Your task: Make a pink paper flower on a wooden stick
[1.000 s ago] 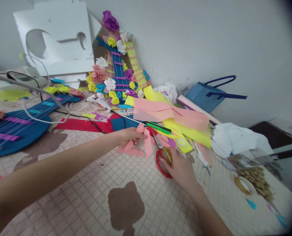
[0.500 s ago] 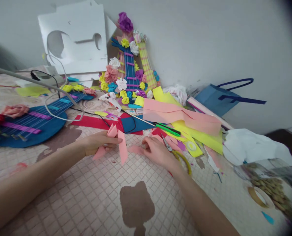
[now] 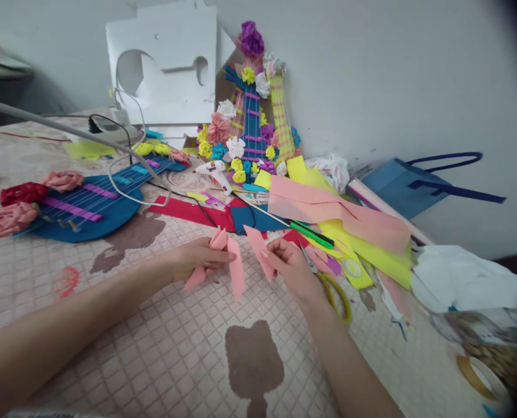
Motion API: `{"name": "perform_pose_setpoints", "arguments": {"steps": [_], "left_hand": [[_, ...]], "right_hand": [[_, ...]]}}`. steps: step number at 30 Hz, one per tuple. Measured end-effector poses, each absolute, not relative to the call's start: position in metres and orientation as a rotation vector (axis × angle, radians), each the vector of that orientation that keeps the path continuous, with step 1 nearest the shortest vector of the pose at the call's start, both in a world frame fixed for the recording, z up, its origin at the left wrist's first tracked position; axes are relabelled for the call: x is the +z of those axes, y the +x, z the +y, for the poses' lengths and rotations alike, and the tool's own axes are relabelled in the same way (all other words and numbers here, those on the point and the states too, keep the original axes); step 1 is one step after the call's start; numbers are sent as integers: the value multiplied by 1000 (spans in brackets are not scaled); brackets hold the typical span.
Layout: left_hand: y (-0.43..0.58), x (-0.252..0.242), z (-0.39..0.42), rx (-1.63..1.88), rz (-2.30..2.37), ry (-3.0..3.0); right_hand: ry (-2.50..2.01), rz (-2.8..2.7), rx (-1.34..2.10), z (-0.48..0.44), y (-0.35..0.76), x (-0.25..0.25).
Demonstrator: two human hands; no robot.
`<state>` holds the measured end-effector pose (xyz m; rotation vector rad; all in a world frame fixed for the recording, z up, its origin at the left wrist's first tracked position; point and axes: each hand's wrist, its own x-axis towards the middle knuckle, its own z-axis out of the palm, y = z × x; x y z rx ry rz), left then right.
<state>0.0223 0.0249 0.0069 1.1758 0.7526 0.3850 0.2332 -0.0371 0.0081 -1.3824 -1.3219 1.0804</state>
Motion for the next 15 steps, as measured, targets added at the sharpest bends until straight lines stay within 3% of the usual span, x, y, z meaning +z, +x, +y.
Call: {"name": "perform_pose_setpoints", "arguments": {"steps": [6, 15], "left_hand": [[28, 8, 18, 479, 860, 1048], [31, 3, 17, 542, 945, 1015]], "right_hand": [[-1326, -1003, 1303, -47, 207, 3], [-1333, -1003, 1261, -48, 202, -3]]}}
